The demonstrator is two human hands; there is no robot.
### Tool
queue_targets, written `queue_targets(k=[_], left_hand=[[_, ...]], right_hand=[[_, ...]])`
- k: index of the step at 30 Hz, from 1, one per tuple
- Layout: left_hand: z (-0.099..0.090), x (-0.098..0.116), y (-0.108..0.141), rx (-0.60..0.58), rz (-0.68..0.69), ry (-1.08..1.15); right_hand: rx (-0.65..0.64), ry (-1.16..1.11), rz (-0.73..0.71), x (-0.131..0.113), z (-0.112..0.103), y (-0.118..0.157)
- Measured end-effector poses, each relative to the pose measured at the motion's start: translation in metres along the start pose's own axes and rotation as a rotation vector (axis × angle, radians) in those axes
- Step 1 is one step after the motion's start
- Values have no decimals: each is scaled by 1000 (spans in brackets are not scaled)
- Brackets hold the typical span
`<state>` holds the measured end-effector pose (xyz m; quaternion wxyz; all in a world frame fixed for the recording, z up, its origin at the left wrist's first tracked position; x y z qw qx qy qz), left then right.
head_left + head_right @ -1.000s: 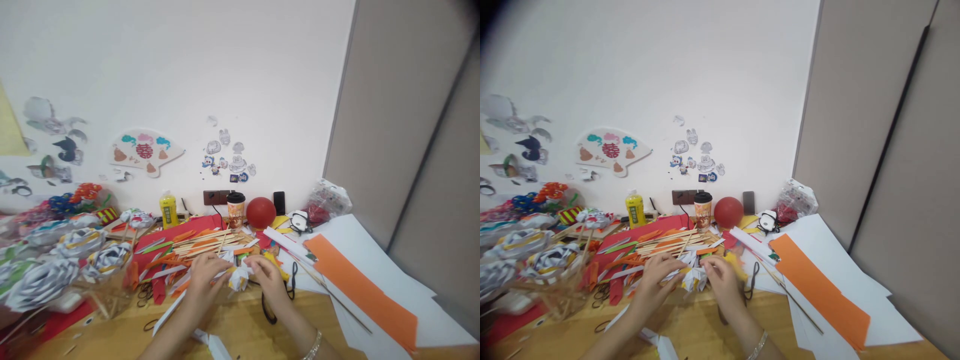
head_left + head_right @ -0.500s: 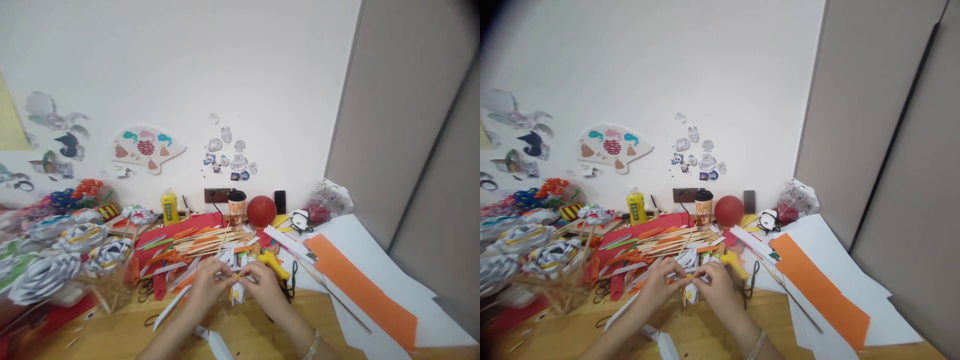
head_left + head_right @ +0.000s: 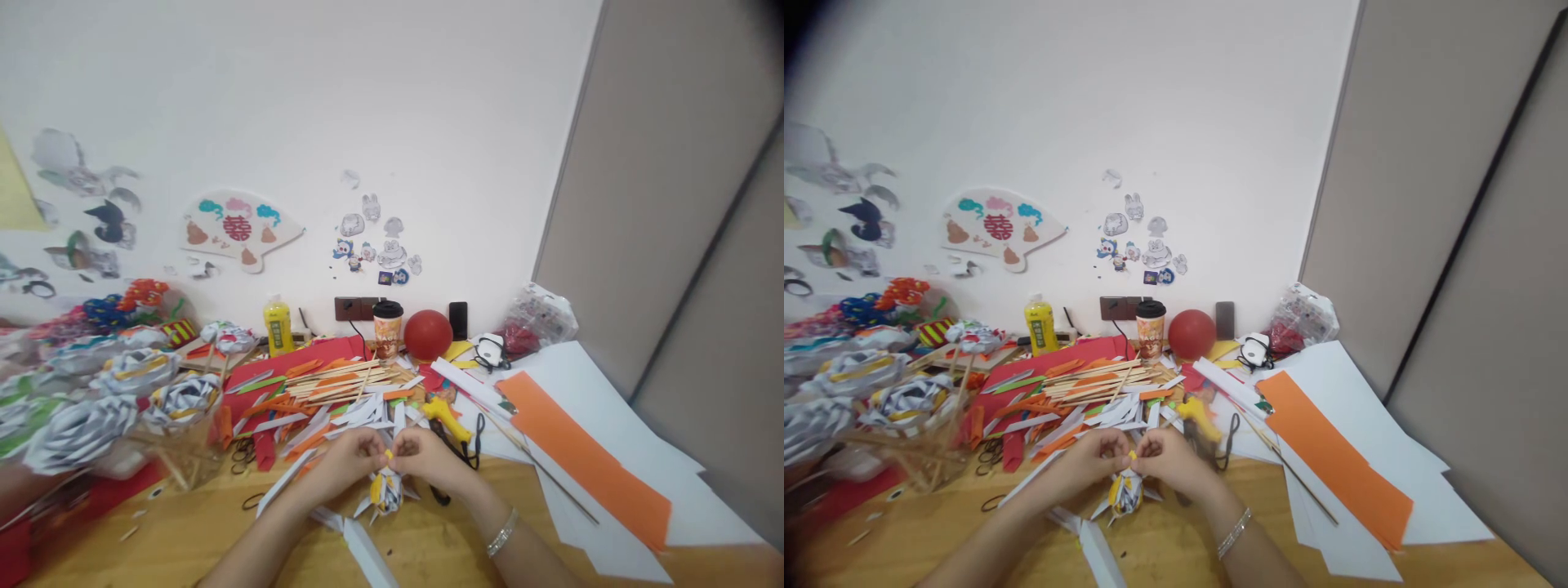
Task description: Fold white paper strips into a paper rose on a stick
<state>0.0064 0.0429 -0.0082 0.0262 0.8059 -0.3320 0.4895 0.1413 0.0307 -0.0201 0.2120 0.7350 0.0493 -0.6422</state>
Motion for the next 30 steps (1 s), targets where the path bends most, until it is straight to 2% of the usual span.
queue_targets(k=[5,9,11,13,17,21,23,26,30], left_hand=[[-2,-1,-1,31,9,13],[-5,-1,1,-38,-8,104],[-4,-1,2,-77,-19,133],[-3,-1,3,-80,-49,143],[0,-7,4,6,-113,154],[-4,-11,2,100,-41,43],[-9,-11,1,154,-8,-31],[-12,-9,0,197,21,-82],[-10,-5,0,199,34,-120]], right_hand=[[5,-24,-9,-1,-2,2],[-40,-58,-48,-2,0,3],[-18,-27,-65,0,0,1],[56,16,-103,1,-2,-2],[203,194,-245,-4,-5,1],[208,488,-461,-17,3,15],[194,566,-532,-19,7,20],[189,631,-570,-17,11,21],[214,746,-535,-11,16,17]])
Point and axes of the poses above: each hand's wrist, its own y-axis away from the middle knuckle, its own z-axis out of the palm, x = y × z, the point moved 4 cm from there along -y, towards the middle knuckle, and after that the axes turned 15 degrees about z, right-handed, at the moved point
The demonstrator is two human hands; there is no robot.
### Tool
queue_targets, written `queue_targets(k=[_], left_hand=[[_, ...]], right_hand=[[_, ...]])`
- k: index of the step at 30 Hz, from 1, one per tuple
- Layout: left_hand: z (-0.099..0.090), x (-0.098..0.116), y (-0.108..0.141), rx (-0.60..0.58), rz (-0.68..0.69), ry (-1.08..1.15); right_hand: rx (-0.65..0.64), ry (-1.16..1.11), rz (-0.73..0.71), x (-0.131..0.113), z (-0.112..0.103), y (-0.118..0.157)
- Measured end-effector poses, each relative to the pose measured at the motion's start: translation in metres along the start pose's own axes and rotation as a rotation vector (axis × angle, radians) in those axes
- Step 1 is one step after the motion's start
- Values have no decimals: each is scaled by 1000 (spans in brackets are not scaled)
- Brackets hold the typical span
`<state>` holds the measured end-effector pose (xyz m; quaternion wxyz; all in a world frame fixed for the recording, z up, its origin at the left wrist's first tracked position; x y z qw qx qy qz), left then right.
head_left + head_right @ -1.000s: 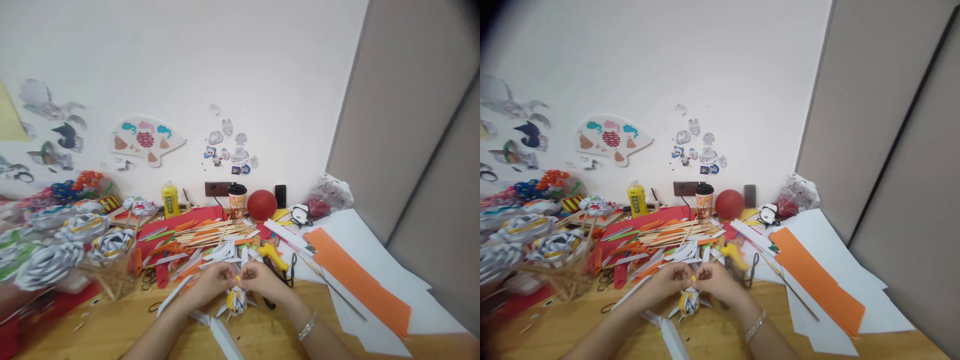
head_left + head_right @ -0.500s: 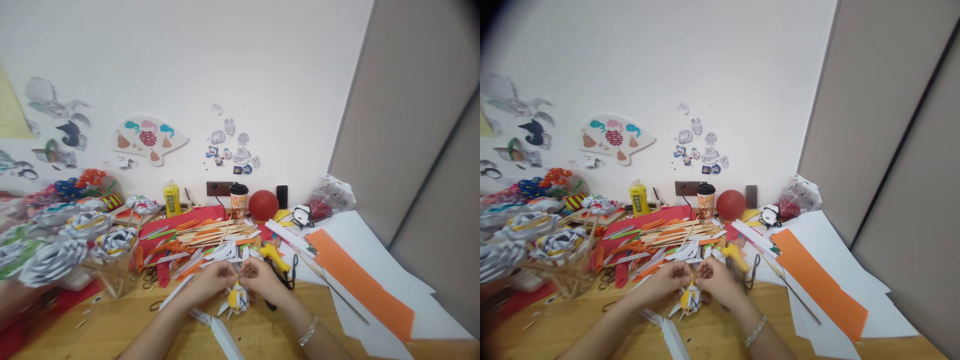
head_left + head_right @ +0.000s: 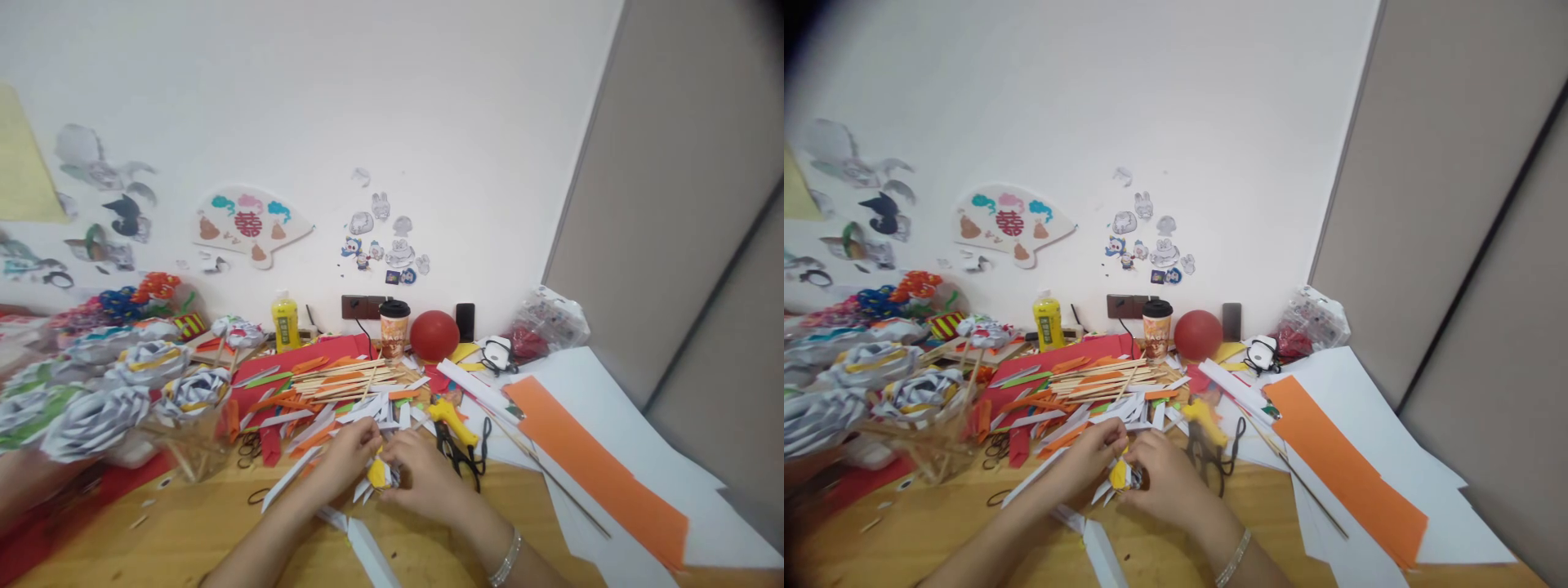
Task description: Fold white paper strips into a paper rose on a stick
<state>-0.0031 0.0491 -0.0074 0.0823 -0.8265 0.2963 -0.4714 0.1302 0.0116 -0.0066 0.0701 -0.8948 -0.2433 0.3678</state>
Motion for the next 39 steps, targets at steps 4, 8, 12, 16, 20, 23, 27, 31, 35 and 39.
queue_targets(k=[4,8,12,16,20,23,27,31,35,39], left_hand=[[4,1,0,0,6,-13],[2,0,-1,22,4,-12],[-2,-3,-2,62,1,-3],[-3,-5,-2,78,7,1],[-5,-1,-2,50,22,5],[-6,4,-2,1,36,39],[-7,6,-2,0,40,64],[-5,9,-2,-31,93,83],[-5,18,-2,-64,153,58],[-5,29,0,-76,217,-17]], right_hand=[[5,85,13,0,4,0],[27,49,41,-3,1,1],[16,-20,14,-9,0,2],[62,13,6,-11,0,3],[70,41,-24,-12,-1,4],[71,-3,-17,-13,-3,4],[55,-50,-14,-13,-5,5],[78,-194,25,-4,-13,1],[191,-375,155,11,-24,-5],[102,-455,203,15,-18,-8]])
Point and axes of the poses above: each hand's wrist, its own y-axis away from the middle knuckle, its own z-axis out of the palm, x = y × z, the point moved 4 cm from there along -y, towards the middle knuckle, and after that the axes turned 15 degrees about z, right-handed, at the moved point
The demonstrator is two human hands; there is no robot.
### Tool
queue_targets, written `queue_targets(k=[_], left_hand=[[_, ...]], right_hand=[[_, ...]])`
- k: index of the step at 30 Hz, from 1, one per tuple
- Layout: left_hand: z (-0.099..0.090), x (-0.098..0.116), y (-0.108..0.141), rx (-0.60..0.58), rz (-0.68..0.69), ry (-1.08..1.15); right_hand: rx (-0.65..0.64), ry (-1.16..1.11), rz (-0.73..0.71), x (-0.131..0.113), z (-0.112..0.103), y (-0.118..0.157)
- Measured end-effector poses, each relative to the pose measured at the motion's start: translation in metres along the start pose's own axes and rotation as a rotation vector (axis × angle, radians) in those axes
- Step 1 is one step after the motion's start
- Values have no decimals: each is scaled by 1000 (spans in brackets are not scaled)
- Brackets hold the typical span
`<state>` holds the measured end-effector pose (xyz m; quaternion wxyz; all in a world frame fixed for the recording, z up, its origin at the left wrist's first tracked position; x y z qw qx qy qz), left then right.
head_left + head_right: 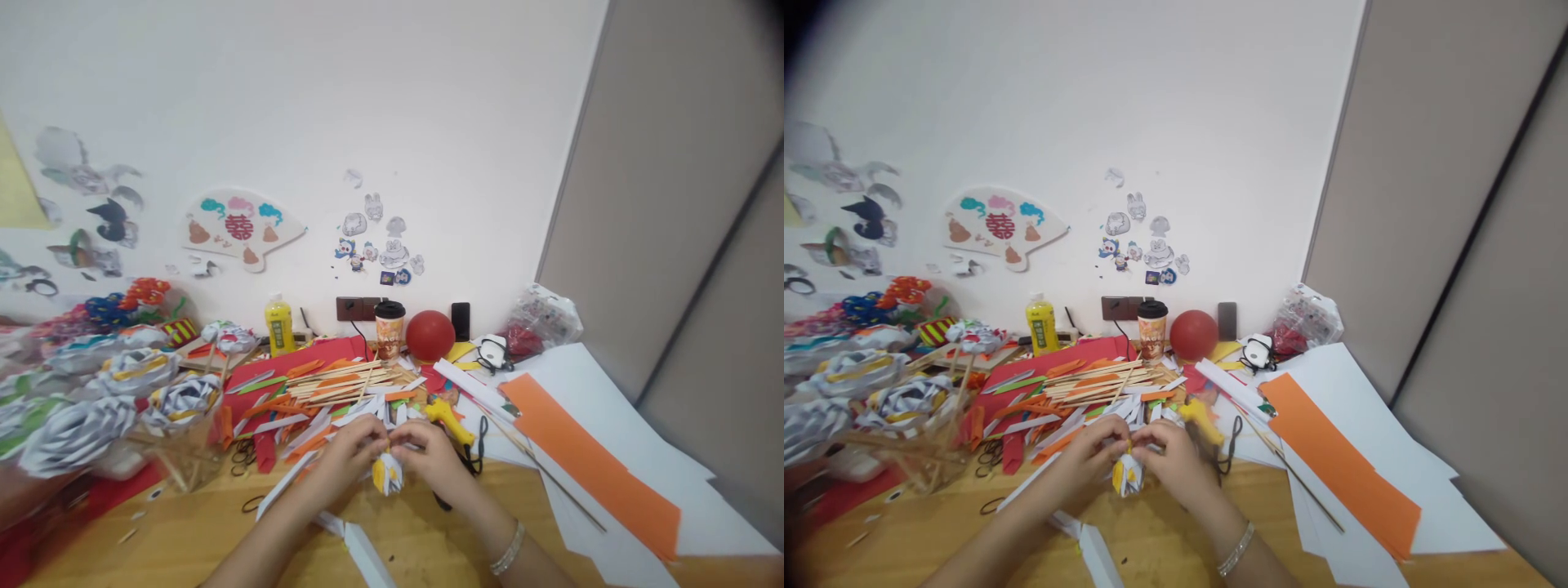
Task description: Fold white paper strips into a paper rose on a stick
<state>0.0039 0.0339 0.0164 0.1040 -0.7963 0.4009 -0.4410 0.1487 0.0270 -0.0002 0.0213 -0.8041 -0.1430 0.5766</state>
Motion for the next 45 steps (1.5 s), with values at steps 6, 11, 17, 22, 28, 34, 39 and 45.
queue_targets(k=[6,11,17,22,28,34,39,45], left_hand=[[3,-2,1,113,-42,-47],[4,-5,2,174,-115,-37],[3,-5,0,136,-129,18],[13,-26,5,-27,-269,158],[16,-31,7,-81,-293,166],[15,-20,5,-48,-250,53],[15,-11,4,-16,-197,-35],[13,-2,1,-53,-143,-145]], right_hand=[[70,-61,86,9,4,0],[83,-132,145,15,4,-4],[-9,-305,262,17,6,-5],[-57,-284,376,25,11,-4],[-61,-238,364,33,18,-7],[-3,-130,330,36,15,-8],[22,-27,260,29,12,-6],[15,89,156,22,11,-6]])
Point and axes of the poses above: each hand's wrist, its own y-axis away from the middle knuckle, its own z-axis out of the palm, x = y × z, the point moved 4 cm from there along -y, towards the middle knuckle, and after that the axes turned 15 degrees about z, right-handed, at the moved point
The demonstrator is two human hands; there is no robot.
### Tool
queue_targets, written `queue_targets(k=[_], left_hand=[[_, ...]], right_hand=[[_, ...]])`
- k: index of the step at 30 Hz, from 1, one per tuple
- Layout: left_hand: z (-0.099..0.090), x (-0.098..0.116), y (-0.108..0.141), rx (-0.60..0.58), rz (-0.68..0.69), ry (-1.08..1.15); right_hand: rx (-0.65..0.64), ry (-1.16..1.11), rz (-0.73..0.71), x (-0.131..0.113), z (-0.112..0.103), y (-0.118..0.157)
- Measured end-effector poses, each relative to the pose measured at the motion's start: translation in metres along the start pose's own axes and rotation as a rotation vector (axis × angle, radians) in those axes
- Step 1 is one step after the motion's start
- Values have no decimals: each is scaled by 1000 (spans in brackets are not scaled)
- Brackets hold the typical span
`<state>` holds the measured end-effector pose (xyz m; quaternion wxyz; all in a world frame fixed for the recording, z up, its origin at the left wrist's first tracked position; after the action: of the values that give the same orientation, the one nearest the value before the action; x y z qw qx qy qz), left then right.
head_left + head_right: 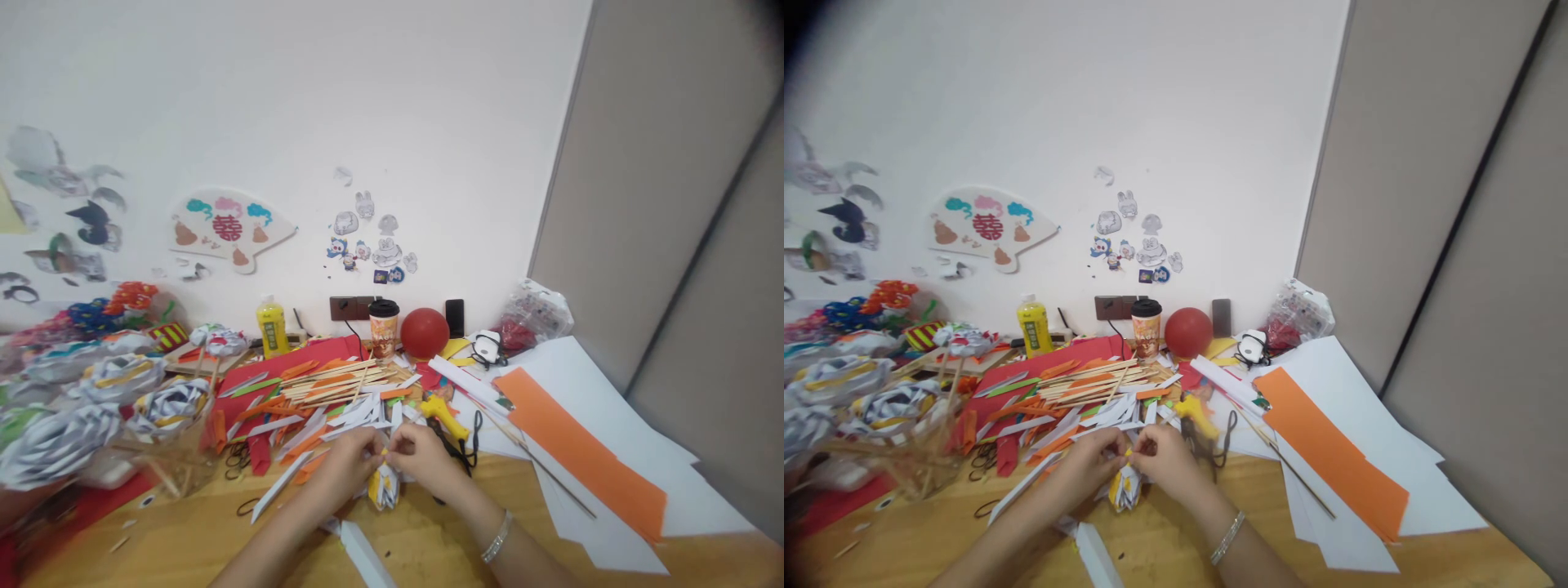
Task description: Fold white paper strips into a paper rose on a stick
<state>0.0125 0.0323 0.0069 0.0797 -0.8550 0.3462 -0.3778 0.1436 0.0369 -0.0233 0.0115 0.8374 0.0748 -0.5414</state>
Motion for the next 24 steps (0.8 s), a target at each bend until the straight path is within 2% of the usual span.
queue_targets(k=[8,12,17,24], left_hand=[[-3,9,0,-7,8,-87],[-4,5,0,-28,6,-65],[-3,-9,2,-118,1,-33],[-4,-2,0,-150,36,-97]], right_hand=[[4,184,-180,-15,-5,7],[-14,202,-154,-10,-4,5],[-31,201,-157,-7,-3,4],[-40,215,-192,-13,-4,7]])
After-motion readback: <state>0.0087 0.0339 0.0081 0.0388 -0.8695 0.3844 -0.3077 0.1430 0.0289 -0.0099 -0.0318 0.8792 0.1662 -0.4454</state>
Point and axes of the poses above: each hand's wrist, its own y-axis away from the middle knuckle, its own z-axis out of the palm, x = y × z, the point moved 4 cm from there along -y, towards the middle knuckle, and after that the axes turned 15 degrees about z, right-handed, at the moved point
